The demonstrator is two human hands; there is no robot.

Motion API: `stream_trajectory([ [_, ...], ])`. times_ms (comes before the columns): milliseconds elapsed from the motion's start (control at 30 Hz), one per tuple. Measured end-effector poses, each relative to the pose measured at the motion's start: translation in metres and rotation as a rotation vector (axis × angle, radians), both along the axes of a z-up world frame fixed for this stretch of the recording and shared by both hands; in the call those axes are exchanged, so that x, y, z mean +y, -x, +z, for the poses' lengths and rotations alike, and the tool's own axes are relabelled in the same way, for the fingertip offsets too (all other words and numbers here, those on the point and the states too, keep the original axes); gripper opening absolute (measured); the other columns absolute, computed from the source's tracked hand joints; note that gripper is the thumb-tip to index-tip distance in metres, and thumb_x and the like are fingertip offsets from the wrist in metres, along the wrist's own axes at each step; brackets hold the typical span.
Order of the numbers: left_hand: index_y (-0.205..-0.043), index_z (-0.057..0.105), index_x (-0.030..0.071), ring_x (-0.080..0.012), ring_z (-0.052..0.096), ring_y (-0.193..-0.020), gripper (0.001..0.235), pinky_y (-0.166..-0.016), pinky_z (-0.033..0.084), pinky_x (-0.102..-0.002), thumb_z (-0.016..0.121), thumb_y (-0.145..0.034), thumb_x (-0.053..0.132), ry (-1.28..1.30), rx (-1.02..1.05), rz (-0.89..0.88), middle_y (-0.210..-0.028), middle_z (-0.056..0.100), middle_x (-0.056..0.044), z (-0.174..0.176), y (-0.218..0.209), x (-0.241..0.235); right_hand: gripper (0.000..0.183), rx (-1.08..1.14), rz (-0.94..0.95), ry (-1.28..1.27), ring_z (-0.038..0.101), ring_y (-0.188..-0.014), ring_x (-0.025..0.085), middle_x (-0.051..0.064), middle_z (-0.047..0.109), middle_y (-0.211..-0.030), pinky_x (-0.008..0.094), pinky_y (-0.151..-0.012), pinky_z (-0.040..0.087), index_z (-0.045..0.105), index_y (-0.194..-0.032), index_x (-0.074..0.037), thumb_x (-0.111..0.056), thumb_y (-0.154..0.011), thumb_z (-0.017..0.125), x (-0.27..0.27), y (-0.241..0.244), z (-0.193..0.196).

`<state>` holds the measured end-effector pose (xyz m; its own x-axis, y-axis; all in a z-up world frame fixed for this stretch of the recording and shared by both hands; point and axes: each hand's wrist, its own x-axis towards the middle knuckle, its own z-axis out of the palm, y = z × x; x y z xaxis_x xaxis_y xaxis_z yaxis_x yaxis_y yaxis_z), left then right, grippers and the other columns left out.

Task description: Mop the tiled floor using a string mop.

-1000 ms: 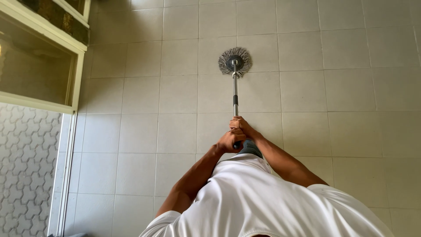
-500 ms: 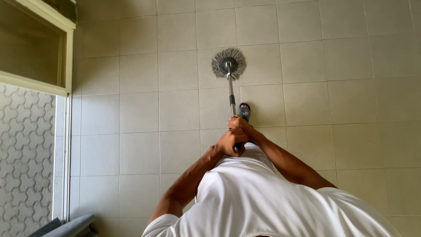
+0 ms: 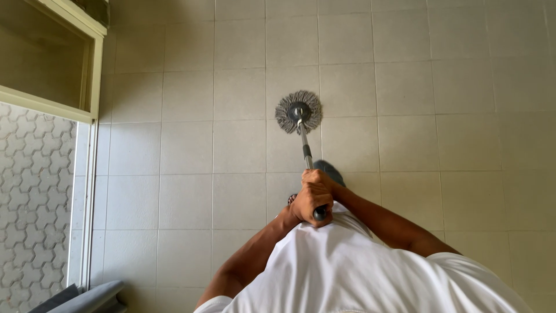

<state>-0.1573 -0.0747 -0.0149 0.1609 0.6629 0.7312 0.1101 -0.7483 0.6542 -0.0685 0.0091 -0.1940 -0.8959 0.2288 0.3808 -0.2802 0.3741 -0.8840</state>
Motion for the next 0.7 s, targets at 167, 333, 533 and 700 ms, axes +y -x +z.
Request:
stream_trajectory([
  [167, -0.065, 0.056, 0.020, -0.0166, 0.054, -0.046, 0.029, -0.055, 0.048, -0.028, 0.066, -0.082, 0.041, -0.086, 0.033, 0.046, -0.057, 0.050, 0.004, -0.053, 0.001, 0.019, 0.055, -0.012, -0.005, 0.067, 0.044, -0.055, 0.013, -0.011, 0.035, -0.054, 0.034, -0.076, 0.043, 0.036, -0.048, -0.026, -0.025, -0.099, 0.056, 0.025, 0.001, -0.096],
  [333, -0.064, 0.053, 0.019, -0.0188, 0.054, -0.046, 0.027, -0.055, 0.048, -0.030, 0.067, -0.079, 0.036, -0.124, 0.080, 0.061, -0.056, 0.050, 0.002, -0.068, 0.015, 0.064, 0.046, -0.089, -0.086, -0.129, 0.053, -0.068, 0.018, -0.006, 0.049, -0.059, 0.035, -0.098, 0.043, 0.046, -0.058, -0.020, -0.028, -0.102, 0.055, 0.079, 0.008, -0.220],
  [533, -0.066, 0.056, 0.021, -0.0161, 0.056, -0.049, 0.033, -0.057, 0.049, -0.028, 0.068, -0.077, 0.049, -0.157, 0.092, 0.000, -0.058, 0.051, 0.004, -0.114, 0.047, 0.146, 0.043, -0.045, -0.163, -0.243, 0.051, -0.068, 0.019, -0.003, 0.048, -0.063, 0.037, -0.094, 0.047, 0.045, -0.061, -0.015, -0.023, -0.101, 0.058, 0.146, 0.047, -0.119],
  [700, -0.067, 0.063, 0.020, -0.0166, 0.058, -0.052, 0.030, -0.059, 0.050, -0.026, 0.077, -0.073, 0.045, -0.226, 0.013, -0.136, -0.061, 0.053, 0.003, -0.126, 0.080, 0.245, 0.033, -0.114, -0.164, -0.123, 0.053, -0.065, 0.019, -0.005, 0.056, -0.066, 0.045, -0.096, 0.048, 0.053, -0.063, -0.016, -0.007, -0.094, 0.059, 0.259, 0.079, -0.157],
])
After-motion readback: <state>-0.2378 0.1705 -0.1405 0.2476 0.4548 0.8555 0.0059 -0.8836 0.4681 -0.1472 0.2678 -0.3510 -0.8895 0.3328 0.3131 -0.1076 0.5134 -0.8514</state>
